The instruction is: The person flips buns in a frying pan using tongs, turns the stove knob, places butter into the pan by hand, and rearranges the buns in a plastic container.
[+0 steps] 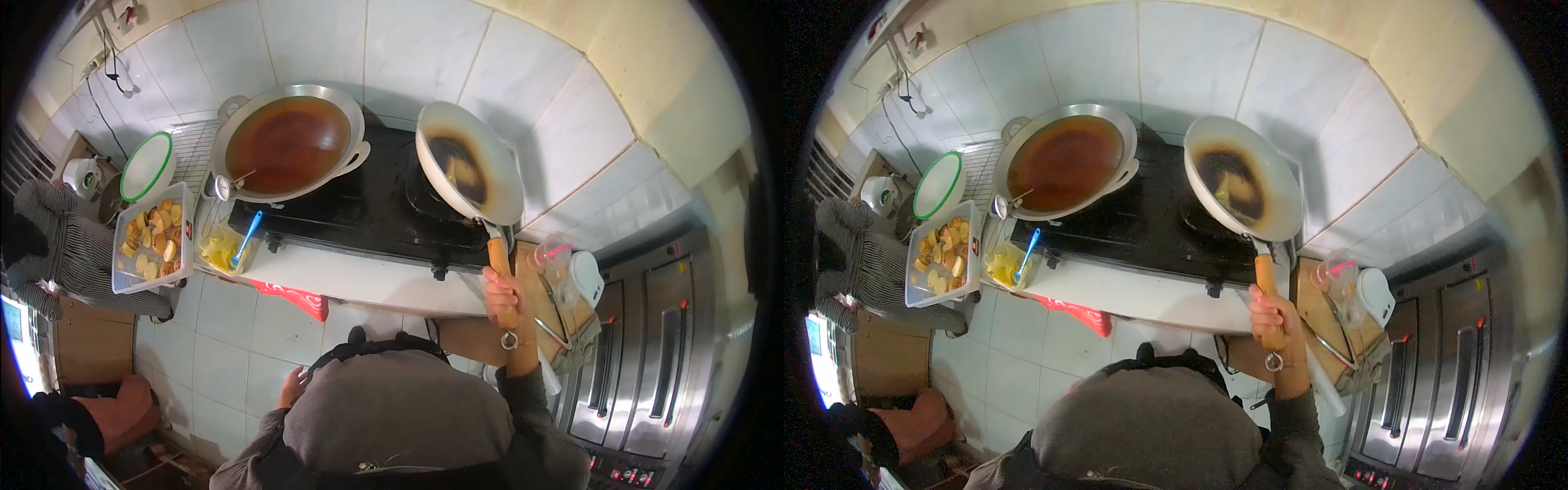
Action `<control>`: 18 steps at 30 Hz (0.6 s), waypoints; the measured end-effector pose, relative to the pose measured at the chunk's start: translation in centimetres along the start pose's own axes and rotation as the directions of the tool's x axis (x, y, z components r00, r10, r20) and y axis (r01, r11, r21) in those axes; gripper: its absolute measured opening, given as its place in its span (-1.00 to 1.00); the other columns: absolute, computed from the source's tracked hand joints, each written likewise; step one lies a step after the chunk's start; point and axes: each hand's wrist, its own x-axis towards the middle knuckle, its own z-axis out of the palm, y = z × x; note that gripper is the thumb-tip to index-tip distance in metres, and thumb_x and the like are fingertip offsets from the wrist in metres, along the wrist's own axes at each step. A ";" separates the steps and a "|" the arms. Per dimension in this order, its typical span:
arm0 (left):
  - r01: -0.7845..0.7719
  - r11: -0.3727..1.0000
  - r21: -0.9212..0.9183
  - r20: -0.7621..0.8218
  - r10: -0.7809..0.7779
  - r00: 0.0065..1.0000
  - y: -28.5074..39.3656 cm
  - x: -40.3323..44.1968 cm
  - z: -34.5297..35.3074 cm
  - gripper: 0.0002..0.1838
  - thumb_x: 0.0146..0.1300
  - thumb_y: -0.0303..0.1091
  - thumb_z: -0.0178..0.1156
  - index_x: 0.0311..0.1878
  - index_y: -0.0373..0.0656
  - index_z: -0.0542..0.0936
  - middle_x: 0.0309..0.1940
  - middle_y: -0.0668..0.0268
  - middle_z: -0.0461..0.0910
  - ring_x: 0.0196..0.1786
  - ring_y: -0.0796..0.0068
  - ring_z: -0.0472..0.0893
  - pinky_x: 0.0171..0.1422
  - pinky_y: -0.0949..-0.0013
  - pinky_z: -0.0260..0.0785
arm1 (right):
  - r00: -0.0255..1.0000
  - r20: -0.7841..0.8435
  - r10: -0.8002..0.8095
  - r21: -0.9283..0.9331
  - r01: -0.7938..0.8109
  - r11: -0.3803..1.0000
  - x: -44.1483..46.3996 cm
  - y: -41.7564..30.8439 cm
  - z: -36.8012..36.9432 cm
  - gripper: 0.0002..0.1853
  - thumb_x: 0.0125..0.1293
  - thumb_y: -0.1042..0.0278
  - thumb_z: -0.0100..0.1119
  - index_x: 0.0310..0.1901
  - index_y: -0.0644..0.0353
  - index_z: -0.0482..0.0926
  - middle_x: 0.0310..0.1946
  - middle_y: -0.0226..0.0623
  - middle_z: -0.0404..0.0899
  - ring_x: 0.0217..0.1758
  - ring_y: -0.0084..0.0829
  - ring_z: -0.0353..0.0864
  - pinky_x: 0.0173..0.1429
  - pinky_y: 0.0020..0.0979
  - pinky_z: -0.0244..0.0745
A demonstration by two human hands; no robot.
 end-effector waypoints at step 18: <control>-0.080 0.944 0.319 -0.052 0.102 0.993 1.9 -7.7 5.9 -0.53 0.19 -0.18 0.01 0.14 -0.08 0.19 -0.09 0.24 0.36 -0.15 0.38 0.41 -0.14 0.30 0.35 | 0.914 -0.375 -0.158 -0.390 -0.001 0.921 -1.1 0.3 4.0 -0.91 0.15 0.47 -0.04 -0.31 0.09 0.29 -0.74 -0.59 0.12 -0.79 -0.76 0.07 -0.70 -0.66 0.05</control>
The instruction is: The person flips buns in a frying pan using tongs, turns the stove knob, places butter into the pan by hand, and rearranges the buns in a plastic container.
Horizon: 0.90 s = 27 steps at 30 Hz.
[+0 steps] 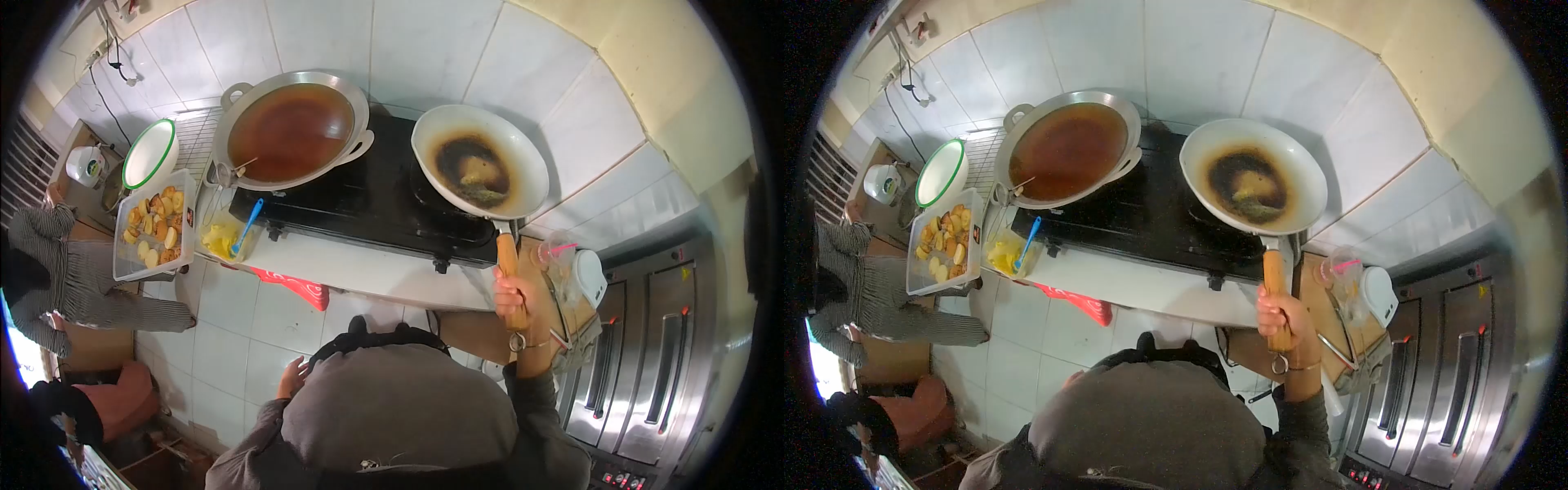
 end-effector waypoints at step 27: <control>-0.027 0.938 -0.346 -0.248 -0.064 0.967 -4.9 -4.2 2.1 -0.62 0.04 -0.14 0.19 -0.09 -0.01 0.38 -0.23 0.35 0.47 -0.22 0.48 0.44 -0.24 0.42 0.25 | 0.970 0.221 0.105 -0.167 -0.068 0.984 3.3 0.2 -8.2 -0.87 0.20 0.43 -0.10 -0.23 0.00 0.25 -0.70 -0.56 0.12 -0.76 -0.69 0.10 -0.64 -0.58 0.13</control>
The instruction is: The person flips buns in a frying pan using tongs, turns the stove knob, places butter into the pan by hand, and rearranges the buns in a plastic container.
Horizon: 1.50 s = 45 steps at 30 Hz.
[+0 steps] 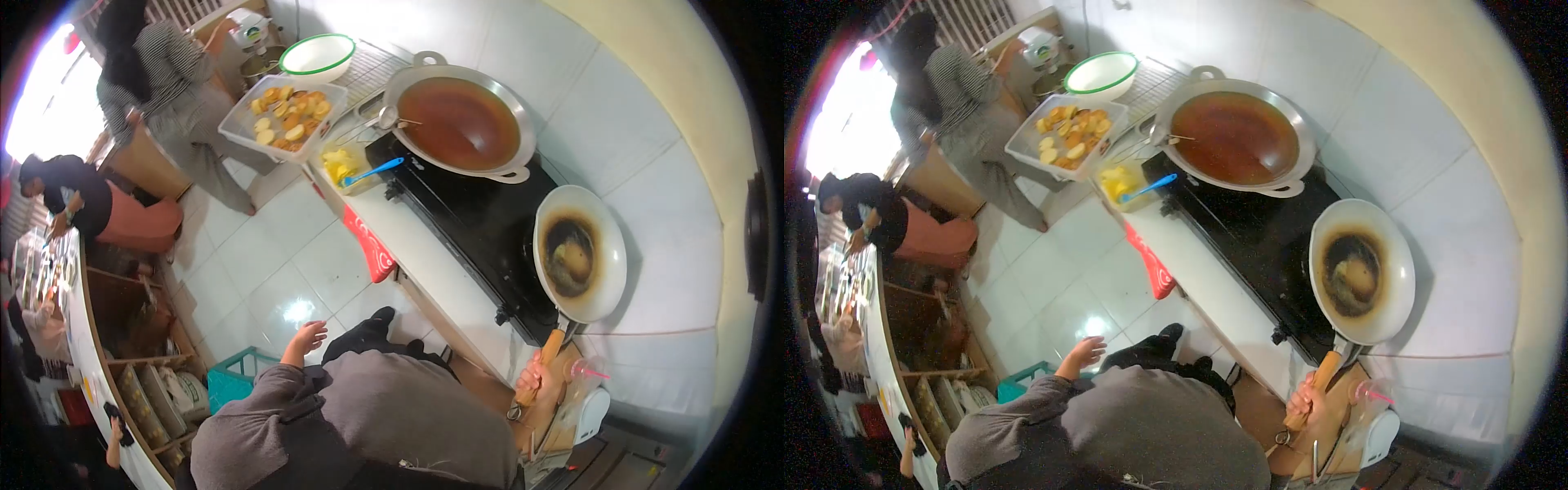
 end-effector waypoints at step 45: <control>-0.552 0.048 0.832 0.073 0.978 0.194 50.0 4.8 -11.0 -0.65 -0.12 -0.24 0.25 -0.26 -0.21 0.51 -0.23 0.14 0.47 -0.24 0.25 0.51 -0.18 0.26 0.38 | 0.804 -0.490 0.337 -0.772 -0.579 0.262 16.2 20.0 15.5 -0.62 0.19 0.07 -0.01 -0.03 0.06 0.26 -0.29 -0.17 0.46 -0.27 -0.33 0.48 -0.21 -0.26 0.41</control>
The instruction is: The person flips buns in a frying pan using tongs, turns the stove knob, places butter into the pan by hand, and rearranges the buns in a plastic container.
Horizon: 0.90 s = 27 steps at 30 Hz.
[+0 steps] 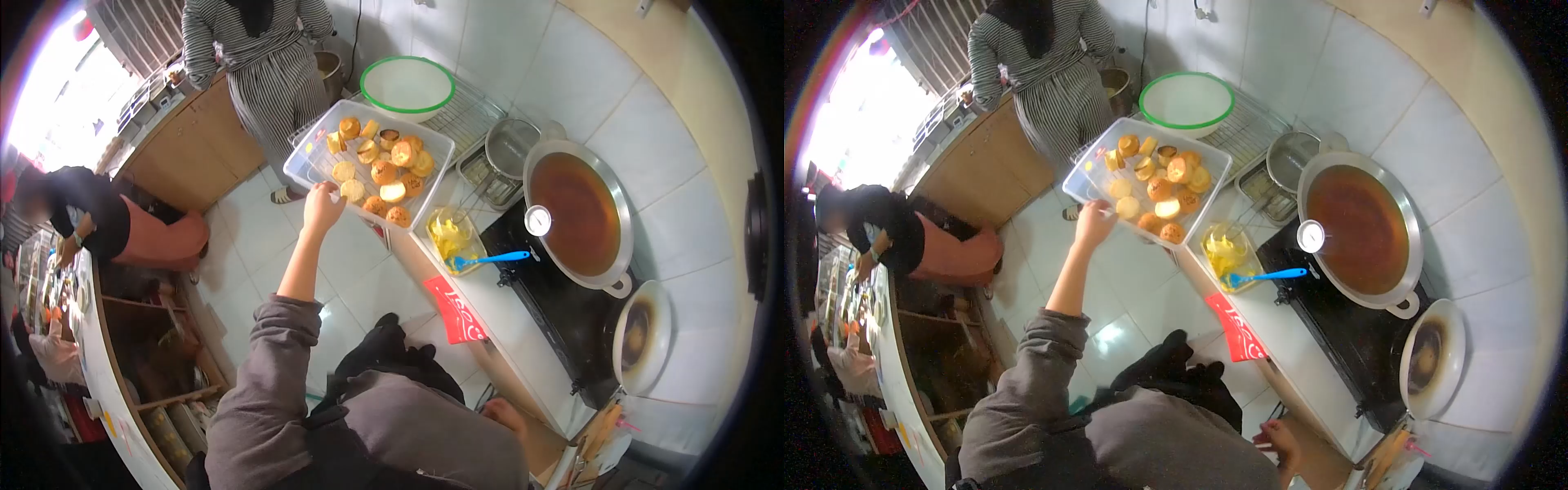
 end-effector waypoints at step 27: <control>-0.408 0.902 0.138 0.299 0.355 0.886 2.9 14.2 6.4 -0.74 -0.21 -0.23 0.18 -0.40 -0.12 0.56 -0.32 0.25 0.52 -0.18 0.28 0.47 -0.03 0.06 0.22 | 0.903 -0.419 0.091 0.327 0.056 0.943 3.7 -6.0 8.5 -0.71 0.13 0.29 0.09 -0.18 0.24 0.32 -0.49 -0.26 0.49 -0.48 -0.52 0.50 -0.46 -0.51 0.42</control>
